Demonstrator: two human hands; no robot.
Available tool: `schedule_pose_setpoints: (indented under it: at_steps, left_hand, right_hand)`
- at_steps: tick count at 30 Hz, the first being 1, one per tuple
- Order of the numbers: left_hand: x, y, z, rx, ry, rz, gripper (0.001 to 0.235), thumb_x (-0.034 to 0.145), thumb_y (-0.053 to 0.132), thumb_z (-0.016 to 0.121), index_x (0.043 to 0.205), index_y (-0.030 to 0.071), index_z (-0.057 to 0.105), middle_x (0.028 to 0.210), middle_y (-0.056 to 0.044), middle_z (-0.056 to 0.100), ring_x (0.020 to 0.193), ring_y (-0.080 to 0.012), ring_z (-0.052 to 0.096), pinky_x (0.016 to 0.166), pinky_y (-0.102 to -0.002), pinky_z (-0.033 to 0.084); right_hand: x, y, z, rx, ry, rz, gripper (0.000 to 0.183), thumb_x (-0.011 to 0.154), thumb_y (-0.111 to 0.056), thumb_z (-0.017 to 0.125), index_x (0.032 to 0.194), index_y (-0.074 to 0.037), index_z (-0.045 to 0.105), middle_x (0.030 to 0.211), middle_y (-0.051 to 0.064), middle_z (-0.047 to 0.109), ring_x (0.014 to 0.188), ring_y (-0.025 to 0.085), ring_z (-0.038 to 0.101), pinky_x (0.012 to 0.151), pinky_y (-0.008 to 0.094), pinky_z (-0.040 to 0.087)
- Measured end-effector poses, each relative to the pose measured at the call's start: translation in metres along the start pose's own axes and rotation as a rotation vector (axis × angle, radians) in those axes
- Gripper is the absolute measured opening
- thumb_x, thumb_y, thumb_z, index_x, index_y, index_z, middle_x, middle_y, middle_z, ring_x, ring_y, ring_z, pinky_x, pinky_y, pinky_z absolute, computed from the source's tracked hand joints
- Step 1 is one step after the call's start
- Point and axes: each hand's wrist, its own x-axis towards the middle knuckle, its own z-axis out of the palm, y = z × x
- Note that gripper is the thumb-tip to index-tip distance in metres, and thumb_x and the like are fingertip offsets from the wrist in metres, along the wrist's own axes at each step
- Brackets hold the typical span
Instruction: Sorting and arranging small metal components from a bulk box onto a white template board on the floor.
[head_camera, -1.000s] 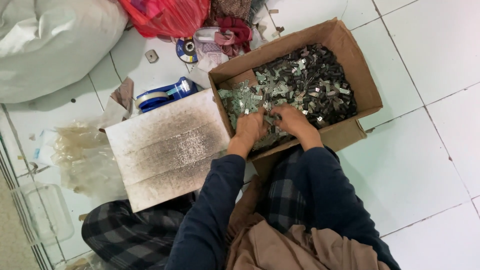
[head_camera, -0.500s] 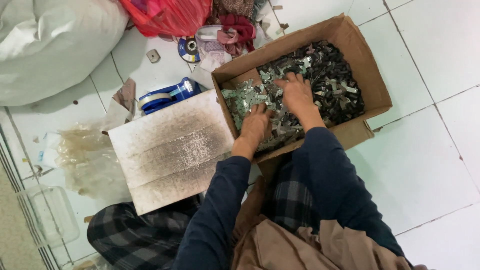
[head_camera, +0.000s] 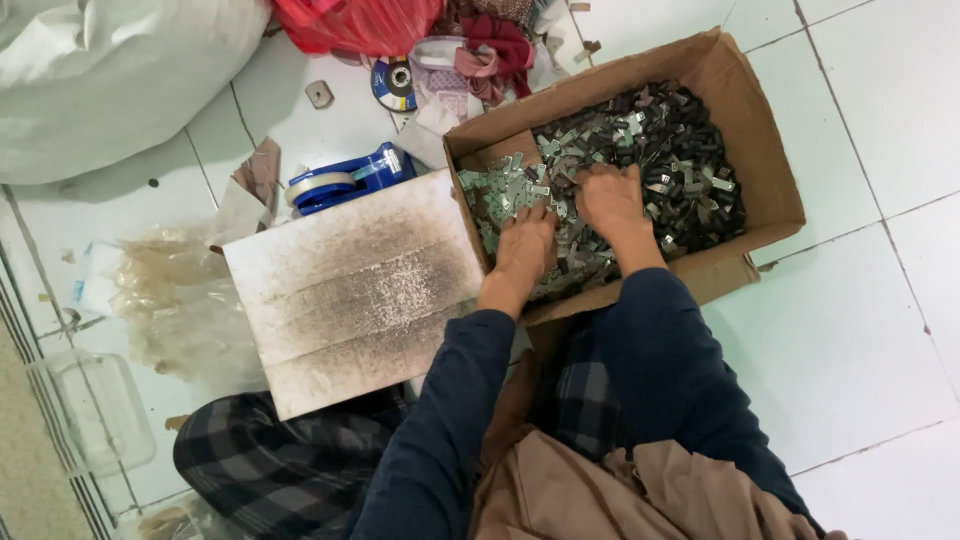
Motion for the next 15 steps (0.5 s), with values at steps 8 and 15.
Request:
schedule_pose_setpoints:
  at_steps: [8, 15]
  left_hand:
    - [0.006, -0.01, 0.02, 0.005, 0.141, -0.166, 0.028, 0.093, 0.014, 0.059, 0.121, 0.008, 0.061, 0.118, -0.013, 0.057, 0.116, -0.0357, 0.059, 0.093, -0.051, 0.048]
    - [0.004, -0.008, -0.001, -0.418, 0.142, -0.254, 0.035, 0.099, 0.008, 0.053, 0.132, 0.012, 0.061, 0.123, -0.017, 0.061, 0.115, -0.0419, 0.065, 0.091, -0.055, 0.054]
  right_hand:
    - [-0.036, -0.017, -0.074, 0.457, -0.344, 0.141, 0.028, 0.097, -0.024, 0.06, 0.118, -0.016, 0.077, 0.117, 0.016, 0.076, 0.107, 0.04, 0.07, 0.097, 0.056, 0.043]
    - [-0.064, -0.02, -0.075, 1.041, -0.383, 0.253, 0.025, 0.098, -0.016, 0.066, 0.114, 0.0, 0.078, 0.097, 0.026, 0.075, 0.089, 0.041, 0.073, 0.079, 0.051, 0.053]
